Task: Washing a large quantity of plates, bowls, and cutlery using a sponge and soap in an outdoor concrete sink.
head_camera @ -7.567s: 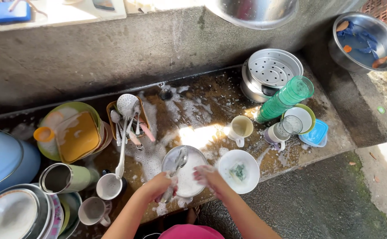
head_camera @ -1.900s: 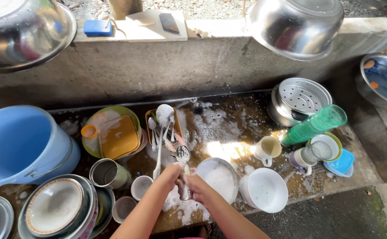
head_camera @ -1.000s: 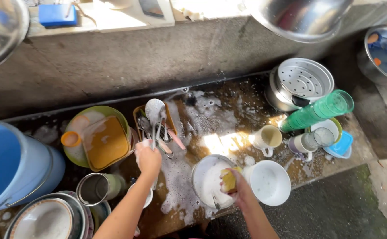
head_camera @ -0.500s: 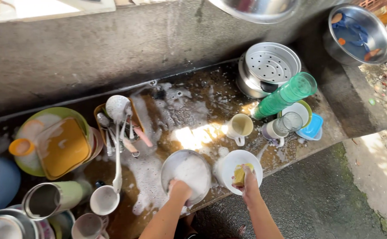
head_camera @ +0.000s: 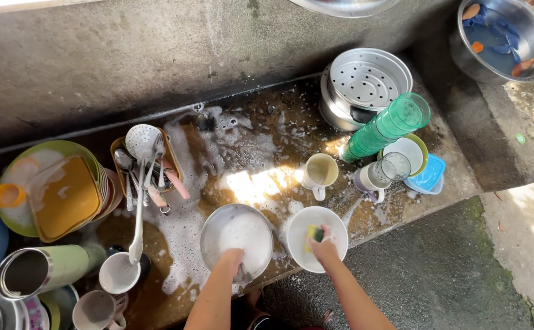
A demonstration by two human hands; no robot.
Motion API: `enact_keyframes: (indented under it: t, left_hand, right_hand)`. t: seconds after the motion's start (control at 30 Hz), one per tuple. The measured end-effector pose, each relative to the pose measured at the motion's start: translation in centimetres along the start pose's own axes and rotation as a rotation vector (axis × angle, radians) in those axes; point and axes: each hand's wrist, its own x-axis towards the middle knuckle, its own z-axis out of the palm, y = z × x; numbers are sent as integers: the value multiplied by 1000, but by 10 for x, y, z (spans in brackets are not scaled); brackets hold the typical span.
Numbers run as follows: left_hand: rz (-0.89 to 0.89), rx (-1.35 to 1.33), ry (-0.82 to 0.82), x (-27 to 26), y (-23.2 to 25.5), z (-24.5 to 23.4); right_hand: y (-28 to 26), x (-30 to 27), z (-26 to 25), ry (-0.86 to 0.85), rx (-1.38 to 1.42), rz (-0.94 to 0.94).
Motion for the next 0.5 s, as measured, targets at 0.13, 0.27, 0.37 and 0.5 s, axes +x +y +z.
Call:
enact_keyframes:
  t: [0.13, 0.27, 0.37, 0.5]
  left_hand:
    - [-90, -180, 17, 20, -14, -28]
    - [-146, -333, 21, 64, -22, -10]
    - [-121, -440, 2, 71, -24, -10]
    - [-143, -322, -34, 20, 6, 3]
  right_hand:
    - [21, 22, 19, 0, -478, -275]
    - [49, 48, 43, -170, -923, -401]
    - [46, 42, 40, -257, -867, -372]
    - [23, 13, 24, -294, -773, -224]
